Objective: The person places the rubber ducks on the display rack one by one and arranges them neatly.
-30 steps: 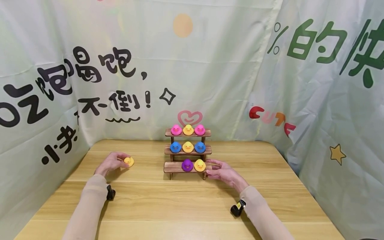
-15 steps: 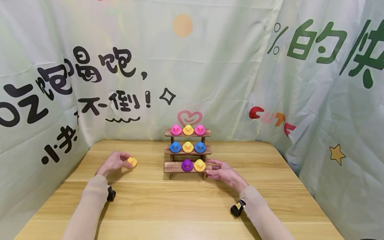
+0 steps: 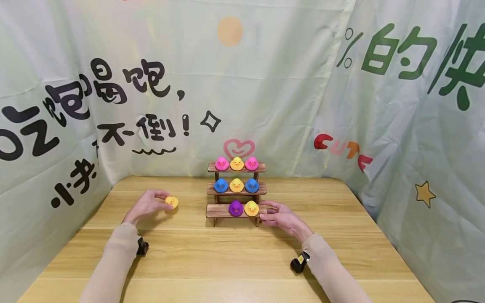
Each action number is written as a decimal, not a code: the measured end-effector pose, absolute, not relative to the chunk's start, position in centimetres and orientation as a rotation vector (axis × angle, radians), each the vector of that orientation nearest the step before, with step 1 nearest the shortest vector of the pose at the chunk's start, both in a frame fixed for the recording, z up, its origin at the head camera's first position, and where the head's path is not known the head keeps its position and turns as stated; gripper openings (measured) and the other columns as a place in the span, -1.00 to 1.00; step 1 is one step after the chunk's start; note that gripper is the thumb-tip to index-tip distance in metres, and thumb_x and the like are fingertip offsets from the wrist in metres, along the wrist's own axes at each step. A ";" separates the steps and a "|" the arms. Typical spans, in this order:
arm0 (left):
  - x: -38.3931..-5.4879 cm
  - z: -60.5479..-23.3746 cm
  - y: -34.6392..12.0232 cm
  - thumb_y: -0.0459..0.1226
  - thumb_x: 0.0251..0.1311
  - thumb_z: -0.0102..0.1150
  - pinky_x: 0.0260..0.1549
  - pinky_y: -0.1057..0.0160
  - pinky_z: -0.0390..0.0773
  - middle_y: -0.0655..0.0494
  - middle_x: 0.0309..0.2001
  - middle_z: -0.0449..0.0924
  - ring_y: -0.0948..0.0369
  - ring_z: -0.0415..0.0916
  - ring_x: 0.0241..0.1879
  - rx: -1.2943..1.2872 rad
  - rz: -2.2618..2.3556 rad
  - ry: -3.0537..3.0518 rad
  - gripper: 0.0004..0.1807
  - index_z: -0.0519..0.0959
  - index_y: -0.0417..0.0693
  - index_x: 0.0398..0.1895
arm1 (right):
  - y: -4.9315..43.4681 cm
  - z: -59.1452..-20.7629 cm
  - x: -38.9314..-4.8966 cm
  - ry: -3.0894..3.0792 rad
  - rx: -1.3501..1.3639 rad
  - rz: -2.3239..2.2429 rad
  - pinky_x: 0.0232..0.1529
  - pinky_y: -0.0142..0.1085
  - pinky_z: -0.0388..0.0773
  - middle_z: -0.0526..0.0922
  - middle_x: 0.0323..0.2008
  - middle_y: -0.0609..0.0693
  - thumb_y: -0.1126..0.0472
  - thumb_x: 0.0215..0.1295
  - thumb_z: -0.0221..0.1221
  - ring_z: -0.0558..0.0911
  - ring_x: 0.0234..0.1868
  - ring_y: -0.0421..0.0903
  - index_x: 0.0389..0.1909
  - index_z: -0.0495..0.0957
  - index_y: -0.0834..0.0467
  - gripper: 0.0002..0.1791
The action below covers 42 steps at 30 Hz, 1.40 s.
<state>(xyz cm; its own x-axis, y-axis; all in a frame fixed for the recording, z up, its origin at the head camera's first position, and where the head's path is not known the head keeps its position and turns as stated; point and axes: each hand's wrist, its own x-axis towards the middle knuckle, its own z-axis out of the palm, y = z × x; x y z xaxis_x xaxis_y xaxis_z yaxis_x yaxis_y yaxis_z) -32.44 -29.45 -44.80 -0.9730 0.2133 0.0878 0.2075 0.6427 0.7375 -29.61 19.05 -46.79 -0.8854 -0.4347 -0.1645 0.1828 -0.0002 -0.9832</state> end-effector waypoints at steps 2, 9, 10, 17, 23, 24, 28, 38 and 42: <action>-32.2 -44.7 -29.3 -0.15 -0.02 0.49 0.11 -0.13 0.48 -0.29 0.16 0.54 -0.16 0.47 0.15 0.387 1.290 2.838 -0.34 0.53 -0.31 0.14 | 19.0 -46.8 -29.6 1.856 -0.262 -1.939 0.16 -0.10 0.55 0.49 0.17 0.27 0.42 0.32 0.18 0.64 0.04 -0.03 0.46 0.14 0.27 -0.28; -31.7 -44.5 -28.5 -0.23 0.00 0.48 -0.06 0.14 0.65 -0.30 0.11 0.57 -0.02 0.61 0.01 0.332 1.519 2.638 -0.36 0.49 -0.31 0.16 | 18.8 -46.8 -29.6 1.846 -0.253 -1.945 0.15 -0.10 0.56 0.50 0.12 0.24 0.42 0.31 0.19 0.65 0.03 -0.02 0.46 0.13 0.28 -0.27; -31.6 -44.5 -28.3 -0.23 -0.01 0.48 -0.07 0.16 0.65 -0.28 0.10 0.58 0.03 0.62 -0.01 0.310 1.544 2.619 -0.36 0.49 -0.30 0.15 | 18.8 -46.7 -29.6 1.846 -0.252 -1.945 0.16 -0.10 0.55 0.50 0.13 0.24 0.42 0.31 0.19 0.65 0.03 -0.02 0.46 0.13 0.28 -0.27; -31.2 -44.4 -26.8 -0.22 0.01 0.48 -0.05 0.13 0.64 -0.22 0.04 0.61 0.07 0.60 0.00 0.372 1.613 2.547 -0.38 0.48 -0.31 0.12 | 18.6 -46.7 -29.7 1.843 -0.257 -1.947 0.16 -0.09 0.55 0.45 0.20 0.30 0.43 0.31 0.19 0.64 0.06 0.00 0.46 0.14 0.28 -0.27; -31.3 -44.6 -25.1 -0.22 -0.03 0.50 -0.06 0.12 0.64 -0.15 0.00 0.65 0.06 0.62 -0.03 0.387 1.652 2.496 -0.39 0.52 -0.22 0.12 | 18.9 -46.6 -29.7 1.841 -0.253 -1.949 0.16 -0.09 0.55 0.43 0.22 0.31 0.42 0.31 0.19 0.65 0.02 -0.04 0.47 0.10 0.28 -0.25; -31.4 -44.6 -24.8 -0.21 -0.03 0.50 -0.04 0.13 0.63 -0.14 0.00 0.65 0.07 0.62 -0.02 0.392 1.662 2.478 -0.39 0.52 -0.22 0.12 | 19.0 -46.6 -29.6 1.844 -0.244 -1.953 0.16 -0.09 0.55 0.44 0.21 0.30 0.42 0.31 0.19 0.66 0.01 -0.06 0.47 0.11 0.27 -0.25; -31.3 -44.6 -23.5 -0.21 -0.02 0.49 0.02 0.05 0.60 -0.12 0.01 0.66 0.08 0.62 -0.01 0.387 1.696 2.421 -0.39 0.53 -0.20 0.13 | 19.3 -46.5 -29.7 1.854 -0.241 -1.953 0.15 -0.10 0.56 0.44 0.19 0.29 0.42 0.31 0.19 0.66 -0.01 -0.08 0.47 0.11 0.27 -0.25; -29.7 -44.1 -20.9 -0.25 0.02 0.47 0.01 0.09 0.61 -0.09 -0.01 0.66 0.03 0.59 0.02 0.422 1.747 2.424 -0.45 0.56 -0.20 0.12 | 19.2 -46.9 -29.7 1.845 -0.246 -1.942 0.16 -0.08 0.54 0.34 0.29 0.38 0.41 0.33 0.18 0.66 0.01 -0.08 0.48 0.10 0.27 -0.26; -29.3 -43.7 -19.7 -0.27 0.03 0.46 -0.03 0.14 0.63 -0.11 -0.01 0.66 0.03 0.59 0.01 0.457 1.775 2.413 -0.47 0.56 -0.21 0.10 | 19.1 -46.9 -29.7 1.842 -0.251 -1.949 0.18 -0.07 0.53 0.33 0.29 0.40 0.41 0.33 0.18 0.66 0.01 -0.07 0.48 0.10 0.27 -0.25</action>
<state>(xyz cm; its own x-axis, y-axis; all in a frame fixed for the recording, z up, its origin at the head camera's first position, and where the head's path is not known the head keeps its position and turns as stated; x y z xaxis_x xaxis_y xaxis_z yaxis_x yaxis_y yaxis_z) -29.26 -19.75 -43.67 -0.9486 0.3042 0.0876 0.1742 0.2704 0.9469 -29.71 19.13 -46.91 -0.8847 -0.4346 -0.1685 0.1926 -0.0118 -0.9812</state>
